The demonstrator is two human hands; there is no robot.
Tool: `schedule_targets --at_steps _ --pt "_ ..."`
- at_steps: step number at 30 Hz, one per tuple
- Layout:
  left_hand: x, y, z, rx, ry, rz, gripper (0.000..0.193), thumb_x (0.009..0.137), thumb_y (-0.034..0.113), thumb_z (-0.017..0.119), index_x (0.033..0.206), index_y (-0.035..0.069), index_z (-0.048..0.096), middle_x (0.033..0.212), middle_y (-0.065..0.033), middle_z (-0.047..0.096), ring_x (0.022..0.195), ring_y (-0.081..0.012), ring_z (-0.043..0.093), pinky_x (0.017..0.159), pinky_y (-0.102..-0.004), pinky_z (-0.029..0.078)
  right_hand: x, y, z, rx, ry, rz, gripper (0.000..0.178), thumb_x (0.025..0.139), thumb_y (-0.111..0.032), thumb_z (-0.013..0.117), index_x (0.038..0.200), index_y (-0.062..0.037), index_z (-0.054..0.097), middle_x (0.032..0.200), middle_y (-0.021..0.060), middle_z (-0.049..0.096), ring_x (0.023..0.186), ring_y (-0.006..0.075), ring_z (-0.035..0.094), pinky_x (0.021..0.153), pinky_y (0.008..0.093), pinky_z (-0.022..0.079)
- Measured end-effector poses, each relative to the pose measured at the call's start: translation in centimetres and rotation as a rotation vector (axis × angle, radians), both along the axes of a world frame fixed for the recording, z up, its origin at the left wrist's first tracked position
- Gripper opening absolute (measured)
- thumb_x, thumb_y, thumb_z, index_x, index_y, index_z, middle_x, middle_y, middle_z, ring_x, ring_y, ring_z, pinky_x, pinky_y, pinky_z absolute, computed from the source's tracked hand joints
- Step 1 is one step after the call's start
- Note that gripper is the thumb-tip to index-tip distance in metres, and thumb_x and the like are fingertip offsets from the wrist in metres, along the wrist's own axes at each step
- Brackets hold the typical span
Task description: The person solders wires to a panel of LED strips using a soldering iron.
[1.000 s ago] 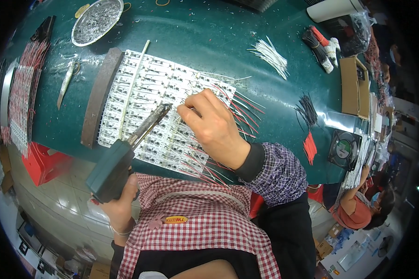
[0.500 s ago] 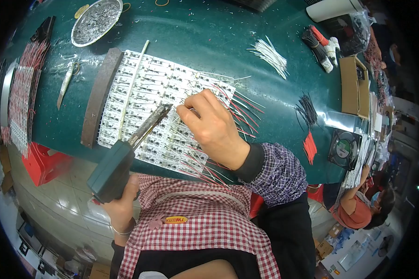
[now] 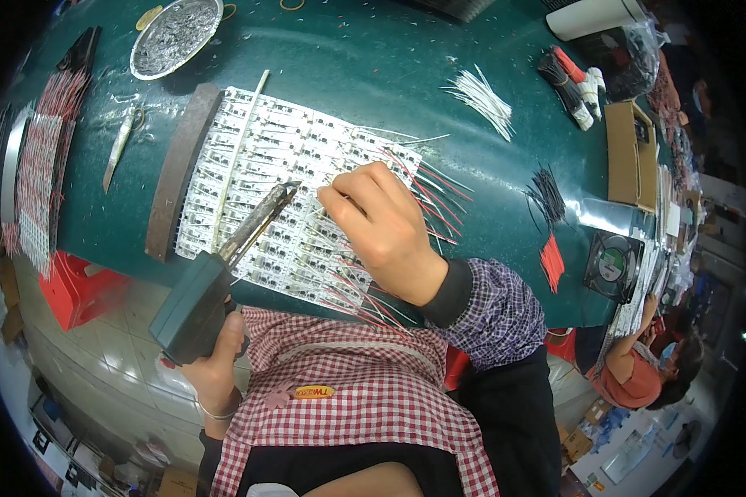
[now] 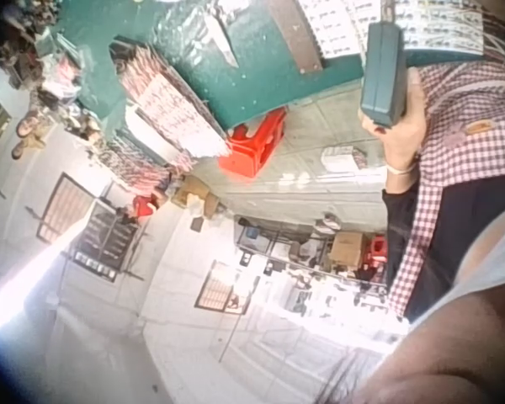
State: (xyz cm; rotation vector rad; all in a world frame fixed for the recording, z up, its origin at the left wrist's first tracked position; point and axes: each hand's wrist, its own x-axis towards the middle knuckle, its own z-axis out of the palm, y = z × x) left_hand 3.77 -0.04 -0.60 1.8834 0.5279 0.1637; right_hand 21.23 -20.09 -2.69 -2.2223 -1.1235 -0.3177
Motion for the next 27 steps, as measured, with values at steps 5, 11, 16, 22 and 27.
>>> schedule_targets --at_steps 5,11,16,22,27 --pt "-0.09 0.05 0.18 -0.049 0.043 0.051 0.024 0.078 0.002 0.075 0.100 -0.004 0.066 0.080 -0.0067 0.066 0.063 -0.0114 0.059 0.055 -0.0243 0.045 -0.54 0.05 -0.28 0.009 0.044 0.029 0.031 0.067 0.003 0.062 0.098 0.0037 0.063 0.090 0.0115 0.059 0.080 0.0254 0.057 0.066 0.0331 0.049" --pt "0.34 -0.18 0.81 -0.082 0.054 0.089 0.021 0.075 0.005 0.078 0.091 -0.005 0.069 0.082 -0.0109 0.071 0.066 -0.0159 0.067 0.059 -0.0278 0.052 -0.73 0.03 -0.56 -0.014 0.091 0.042 0.031 0.067 0.003 0.062 0.098 0.0032 0.062 0.091 0.0117 0.059 0.081 0.0255 0.057 0.067 0.0329 0.049" --pt "0.08 0.02 0.65 -0.061 0.068 0.069 0.021 0.075 0.006 0.078 0.091 -0.005 0.068 0.081 -0.0106 0.070 0.066 -0.0159 0.067 0.060 -0.0278 0.052 -0.74 0.09 -0.61 -0.022 0.091 0.046 0.031 0.067 0.003 0.061 0.098 0.0026 0.062 0.091 0.0114 0.059 0.082 0.0255 0.056 0.068 0.0333 0.049" --pt "0.09 0.10 0.77 -0.074 0.083 0.054 0.021 0.074 0.003 0.076 0.092 -0.004 0.068 0.084 -0.0116 0.069 0.068 -0.0174 0.066 0.061 -0.0284 0.052 -0.78 0.16 -0.47 -0.036 0.101 0.048 0.030 0.067 0.002 0.062 0.097 0.0026 0.062 0.091 0.0113 0.059 0.083 0.0257 0.057 0.068 0.0336 0.049" --pt "0.68 0.18 0.93 -0.016 -0.003 -0.027 0.018 0.074 0.000 0.074 0.090 -0.005 0.067 0.082 -0.0117 0.066 0.066 -0.0171 0.064 0.059 -0.0282 0.050 -0.84 0.27 -0.42 -0.071 0.089 0.037 0.030 0.067 0.003 0.061 0.097 0.0024 0.062 0.092 0.0110 0.059 0.084 0.0253 0.057 0.069 0.0330 0.050"
